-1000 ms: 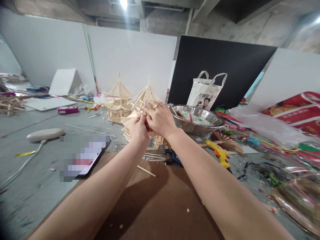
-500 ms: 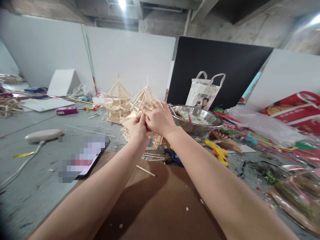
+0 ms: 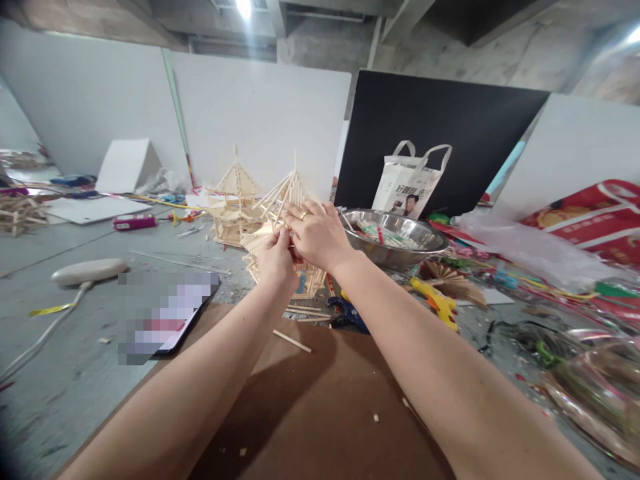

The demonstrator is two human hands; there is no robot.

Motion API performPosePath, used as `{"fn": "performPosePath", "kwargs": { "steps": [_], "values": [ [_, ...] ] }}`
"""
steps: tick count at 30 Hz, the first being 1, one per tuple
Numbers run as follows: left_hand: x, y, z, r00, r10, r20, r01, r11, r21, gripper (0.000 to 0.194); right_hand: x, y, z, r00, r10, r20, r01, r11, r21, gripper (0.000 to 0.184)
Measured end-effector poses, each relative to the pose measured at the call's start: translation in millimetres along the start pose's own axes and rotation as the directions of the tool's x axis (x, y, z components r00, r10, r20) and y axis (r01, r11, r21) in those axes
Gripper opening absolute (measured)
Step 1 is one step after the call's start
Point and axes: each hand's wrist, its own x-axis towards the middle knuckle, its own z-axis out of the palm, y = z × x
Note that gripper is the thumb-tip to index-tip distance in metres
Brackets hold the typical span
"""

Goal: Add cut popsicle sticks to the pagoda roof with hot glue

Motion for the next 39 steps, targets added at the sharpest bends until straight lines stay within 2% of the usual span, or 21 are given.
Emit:
{"fn": "performPosePath", "kwargs": {
  "steps": [7, 19, 24, 28, 39],
  "values": [
    [2.3, -1.1, 0.6, 1.0, -0.008, -0.029, 0.008, 1.0, 0.017, 0.021, -0.1, -1.5, 0.2, 1.0, -0.003, -0.006, 0.003, 1.0, -0.002, 0.037],
    [3.7, -2.0, -0.4, 1.0, 0.022, -0.006, -0.022, 0.999, 0.049, 0.016, -0.8, -1.3, 0.2, 1.0, -0.017, -0.012, 0.017, 1.0, -0.008, 0.038],
    [1.0, 0.1, -0.8, 0.998, 0.054, -0.014, -0.052, 0.995, 0.09, 0.014, -0.9, -1.4, 0.4, 1.0, -0.025, -0.003, 0.025, 1.0, -0.017, 0.038],
    [-0.9, 1.4, -1.2, 0.997, 0.078, 0.025, -0.08, 0.993, 0.084, 0.016, -1.1, -1.3, 1.1, 1.0, -0.03, -0.008, 0.03, 0.999, -0.016, 0.038],
    [0.6, -2.9, -5.1, 0.985, 0.168, 0.04, -0.172, 0.974, 0.149, 0.023, -3.1, 0.0, 3.2, 0.998, -0.016, -0.062, 0.017, 1.0, 0.008, 0.033]
  ]
}}
